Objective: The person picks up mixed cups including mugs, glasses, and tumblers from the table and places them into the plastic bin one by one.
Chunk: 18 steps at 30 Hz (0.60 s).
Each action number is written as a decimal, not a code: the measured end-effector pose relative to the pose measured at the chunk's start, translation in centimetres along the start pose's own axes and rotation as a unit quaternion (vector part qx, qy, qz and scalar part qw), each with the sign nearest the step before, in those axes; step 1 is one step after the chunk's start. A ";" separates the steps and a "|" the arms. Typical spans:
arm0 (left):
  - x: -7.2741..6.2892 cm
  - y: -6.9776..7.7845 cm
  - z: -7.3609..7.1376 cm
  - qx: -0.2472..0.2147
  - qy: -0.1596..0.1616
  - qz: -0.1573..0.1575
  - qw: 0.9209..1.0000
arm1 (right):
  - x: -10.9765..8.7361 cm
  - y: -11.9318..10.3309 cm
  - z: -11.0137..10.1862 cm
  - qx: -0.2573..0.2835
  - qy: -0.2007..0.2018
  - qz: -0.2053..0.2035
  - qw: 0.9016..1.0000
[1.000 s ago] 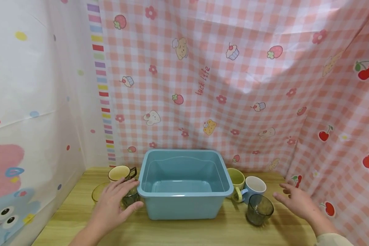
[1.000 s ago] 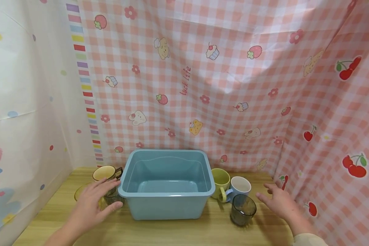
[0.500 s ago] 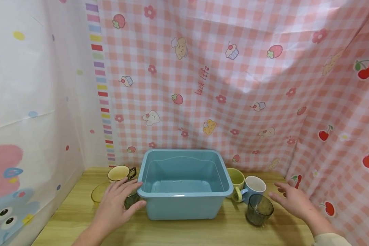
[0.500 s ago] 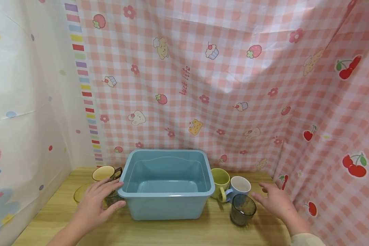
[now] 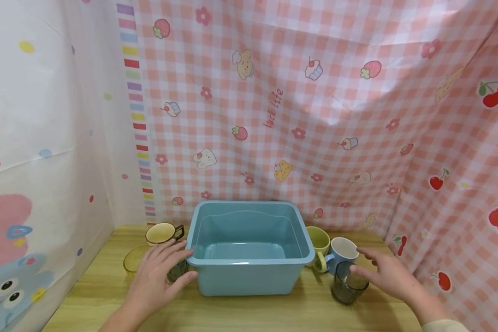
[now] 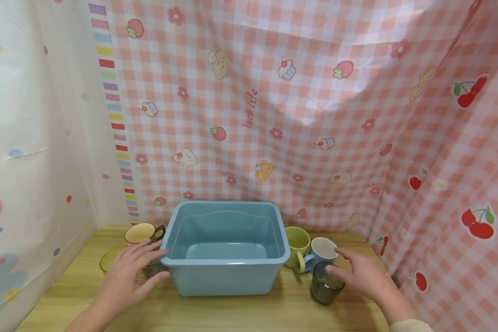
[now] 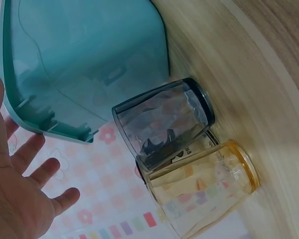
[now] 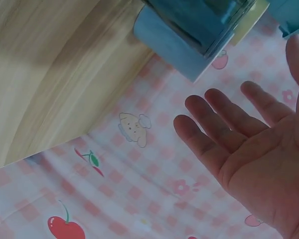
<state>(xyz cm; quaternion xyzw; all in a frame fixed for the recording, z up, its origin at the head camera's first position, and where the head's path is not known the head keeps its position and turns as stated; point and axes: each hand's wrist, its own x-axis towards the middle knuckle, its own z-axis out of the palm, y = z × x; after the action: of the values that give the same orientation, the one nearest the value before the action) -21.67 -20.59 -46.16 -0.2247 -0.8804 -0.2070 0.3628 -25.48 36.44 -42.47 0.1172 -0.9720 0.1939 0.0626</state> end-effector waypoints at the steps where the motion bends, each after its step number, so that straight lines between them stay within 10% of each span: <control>1: -0.1 0.0 0.0 0.001 -0.002 0.000 1.000 | -0.1 -0.2 0.1 -0.001 -0.002 -0.004 1.000; 18: -0.5 0.0 -0.1 -0.027 -0.007 0.007 1.000 | -1.5 -1.7 1.8 -0.021 -0.042 -0.037 0.998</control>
<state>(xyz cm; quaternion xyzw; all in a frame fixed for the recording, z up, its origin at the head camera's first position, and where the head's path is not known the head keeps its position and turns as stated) -21.26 -20.83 -46.48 -0.2414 -0.8754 -0.2265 0.3523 -23.74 34.48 -43.75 0.1598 -0.9727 0.1656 0.0315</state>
